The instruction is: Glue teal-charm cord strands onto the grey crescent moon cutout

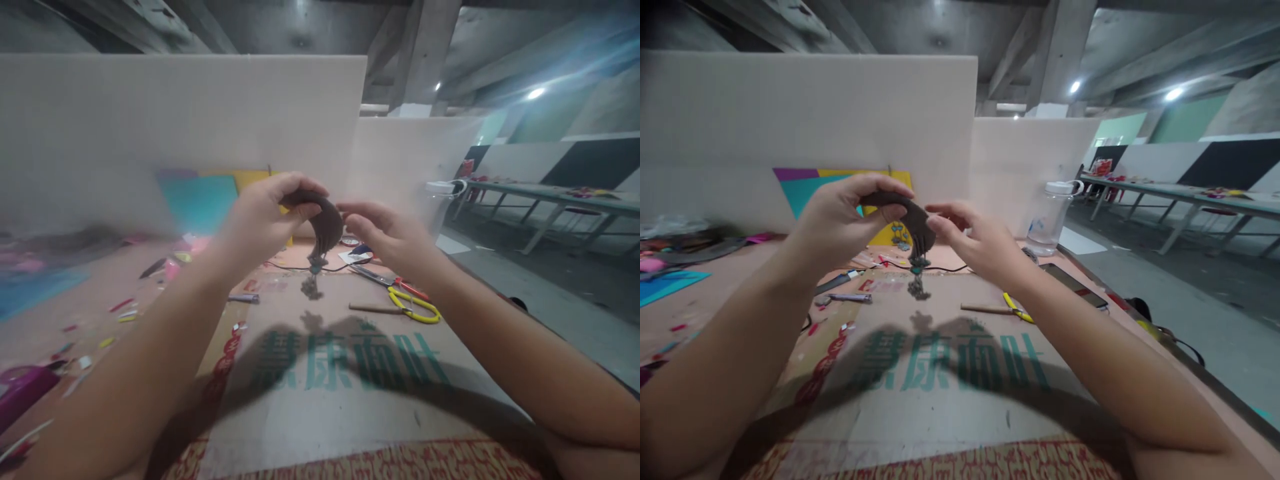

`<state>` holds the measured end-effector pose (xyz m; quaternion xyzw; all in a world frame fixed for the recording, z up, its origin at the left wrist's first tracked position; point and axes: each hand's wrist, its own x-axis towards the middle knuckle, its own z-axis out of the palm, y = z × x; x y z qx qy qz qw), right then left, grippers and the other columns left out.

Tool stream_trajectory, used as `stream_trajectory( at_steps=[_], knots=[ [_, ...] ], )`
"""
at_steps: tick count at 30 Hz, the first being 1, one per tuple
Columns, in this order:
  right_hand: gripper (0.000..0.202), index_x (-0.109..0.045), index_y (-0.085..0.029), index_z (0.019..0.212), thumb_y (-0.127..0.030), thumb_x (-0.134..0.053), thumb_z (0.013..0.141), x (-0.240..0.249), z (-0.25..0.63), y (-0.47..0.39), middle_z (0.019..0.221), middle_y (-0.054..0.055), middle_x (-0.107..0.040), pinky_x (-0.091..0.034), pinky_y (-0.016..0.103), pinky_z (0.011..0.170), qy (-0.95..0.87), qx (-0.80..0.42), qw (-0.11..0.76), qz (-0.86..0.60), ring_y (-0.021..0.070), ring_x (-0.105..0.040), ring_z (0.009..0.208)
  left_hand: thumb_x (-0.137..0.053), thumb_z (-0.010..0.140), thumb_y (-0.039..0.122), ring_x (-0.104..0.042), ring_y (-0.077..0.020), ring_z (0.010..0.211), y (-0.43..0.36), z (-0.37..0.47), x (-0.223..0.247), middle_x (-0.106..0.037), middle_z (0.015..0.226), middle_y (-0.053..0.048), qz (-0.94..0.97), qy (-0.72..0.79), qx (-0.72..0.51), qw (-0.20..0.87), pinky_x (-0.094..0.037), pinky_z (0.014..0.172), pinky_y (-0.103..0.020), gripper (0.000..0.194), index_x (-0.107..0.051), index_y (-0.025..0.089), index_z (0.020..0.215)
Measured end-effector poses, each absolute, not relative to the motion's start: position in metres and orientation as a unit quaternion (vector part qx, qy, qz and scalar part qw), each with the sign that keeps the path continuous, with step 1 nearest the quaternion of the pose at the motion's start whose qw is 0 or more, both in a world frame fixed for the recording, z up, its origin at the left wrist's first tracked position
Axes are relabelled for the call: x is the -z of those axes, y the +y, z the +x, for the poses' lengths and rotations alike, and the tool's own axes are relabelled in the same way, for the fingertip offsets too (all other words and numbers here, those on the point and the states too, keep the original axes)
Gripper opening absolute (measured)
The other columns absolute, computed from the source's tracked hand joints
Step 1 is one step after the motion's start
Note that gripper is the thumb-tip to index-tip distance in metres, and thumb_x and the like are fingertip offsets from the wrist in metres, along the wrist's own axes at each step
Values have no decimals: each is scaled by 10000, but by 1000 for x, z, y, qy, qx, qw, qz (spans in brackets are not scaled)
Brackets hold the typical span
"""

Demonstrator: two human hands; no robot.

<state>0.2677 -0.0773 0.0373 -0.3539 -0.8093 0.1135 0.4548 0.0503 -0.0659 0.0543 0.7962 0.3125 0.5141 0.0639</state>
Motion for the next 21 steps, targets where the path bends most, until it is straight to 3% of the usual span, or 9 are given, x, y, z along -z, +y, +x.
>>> stream_trajectory(
  at_steps=[4, 7, 10, 12, 16, 21],
  knots=[
    [223, -739, -167, 1041, -330, -602, 974, -43, 253, -85, 878, 31, -745, -510, 290, 685, -833, -122, 411, -350, 176, -684, 793, -677, 889, 289, -705, -192, 974, -77, 47, -46, -741, 1041, -39, 790, 304, -529, 69, -567, 940, -336, 219, -711, 207, 1090],
    [208, -735, -164, 985, -305, -581, 974, -40, 253, -87, 810, 19, -736, -488, 288, 662, -830, -141, 414, -346, 172, -671, 745, -650, 937, 426, -692, -201, 1056, -76, 43, -35, -709, 1163, -69, 757, 300, -572, 98, -558, 962, -336, 376, -627, 223, 1253],
    [209, -737, -166, 967, -323, -600, 955, -37, 260, -85, 830, 30, -747, -488, 304, 676, -804, -130, 464, -348, 184, -676, 758, -519, 967, 626, -673, -247, 1157, -67, 44, -16, -641, 1337, -140, 744, 299, -565, 196, -561, 972, -388, 590, -496, 217, 1393],
    [227, -737, -167, 957, -351, -605, 950, -36, 266, -80, 803, 31, -737, -486, 308, 668, -786, -127, 493, -350, 187, -672, 743, -523, 929, 698, -644, -281, 1225, -61, 49, -1, -621, 1394, -163, 769, 313, -479, 286, -554, 992, -417, 678, -504, 208, 1397],
    [238, -735, -185, 1004, -380, -615, 941, -33, 274, -69, 821, 17, -726, -475, 293, 675, -772, -144, 523, -331, 172, -656, 757, -674, 893, 541, -635, -275, 1243, -58, 68, 26, -692, 1325, -121, 782, 315, -363, 397, -534, 1031, -432, 577, -585, 212, 1359],
    [314, -682, -174, 807, -419, -567, 966, -36, 279, -67, 618, -30, -550, -356, 263, 568, -781, -95, 499, -362, 119, -507, 597, -669, 897, 395, -703, -243, 1124, -65, 82, 39, -780, 1129, -87, 748, 323, -363, 452, -490, 1096, -431, 267, -738, 177, 1035]
  ],
)
